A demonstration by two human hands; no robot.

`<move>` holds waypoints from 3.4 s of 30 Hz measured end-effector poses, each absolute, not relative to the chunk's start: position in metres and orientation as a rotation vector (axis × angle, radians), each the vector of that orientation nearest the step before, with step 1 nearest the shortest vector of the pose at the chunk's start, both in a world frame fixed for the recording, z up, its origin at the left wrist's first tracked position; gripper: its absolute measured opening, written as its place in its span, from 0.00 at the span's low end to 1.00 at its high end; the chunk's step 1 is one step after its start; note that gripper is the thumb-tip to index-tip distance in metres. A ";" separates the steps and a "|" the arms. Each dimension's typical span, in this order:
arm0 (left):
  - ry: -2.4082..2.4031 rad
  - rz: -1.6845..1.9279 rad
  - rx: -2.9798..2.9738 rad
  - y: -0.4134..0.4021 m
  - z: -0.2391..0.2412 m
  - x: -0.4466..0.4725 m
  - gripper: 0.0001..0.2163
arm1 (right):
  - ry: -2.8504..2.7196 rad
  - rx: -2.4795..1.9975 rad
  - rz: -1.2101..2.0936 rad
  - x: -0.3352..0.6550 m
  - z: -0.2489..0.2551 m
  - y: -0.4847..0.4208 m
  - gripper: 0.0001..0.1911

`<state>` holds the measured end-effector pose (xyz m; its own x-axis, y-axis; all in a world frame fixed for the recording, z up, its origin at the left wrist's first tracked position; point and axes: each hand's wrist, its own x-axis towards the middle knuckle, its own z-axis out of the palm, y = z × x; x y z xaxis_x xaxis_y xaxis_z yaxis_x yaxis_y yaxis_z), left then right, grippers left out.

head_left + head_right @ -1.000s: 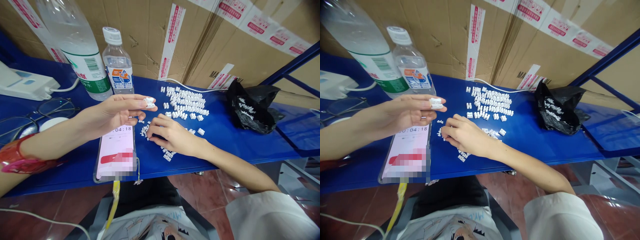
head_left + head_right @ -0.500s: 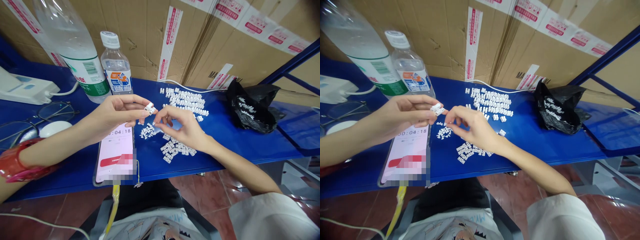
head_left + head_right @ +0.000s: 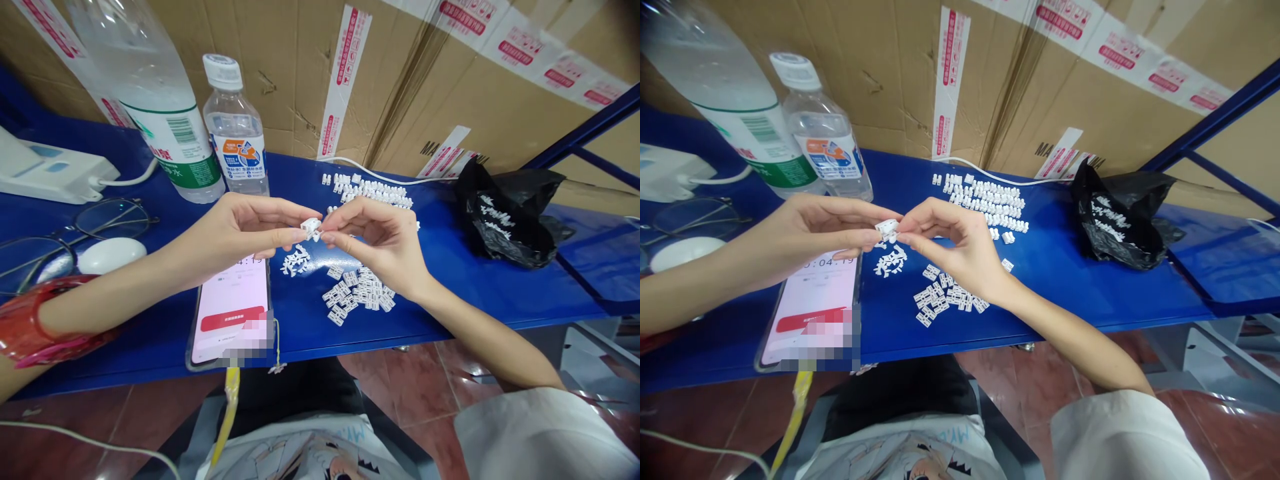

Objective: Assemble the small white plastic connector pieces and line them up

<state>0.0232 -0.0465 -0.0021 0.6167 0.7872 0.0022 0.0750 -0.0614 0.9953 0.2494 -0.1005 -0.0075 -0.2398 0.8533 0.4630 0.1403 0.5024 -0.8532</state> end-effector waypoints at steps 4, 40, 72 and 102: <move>0.761 0.695 1.551 -0.046 -0.003 0.024 0.15 | -1.761 -0.860 0.778 0.250 -0.011 -0.102 0.03; 0.682 0.898 1.261 -0.037 0.004 0.020 0.04 | -2.403 -0.897 0.570 0.257 -0.025 -0.083 0.04; 0.863 0.648 1.787 -0.052 -0.007 0.026 0.11 | -2.245 -0.834 0.005 0.252 -0.018 -0.087 0.09; 0.677 0.633 2.463 -0.036 -0.018 0.021 0.11 | -2.409 -1.274 -0.072 0.262 -0.030 -0.054 0.14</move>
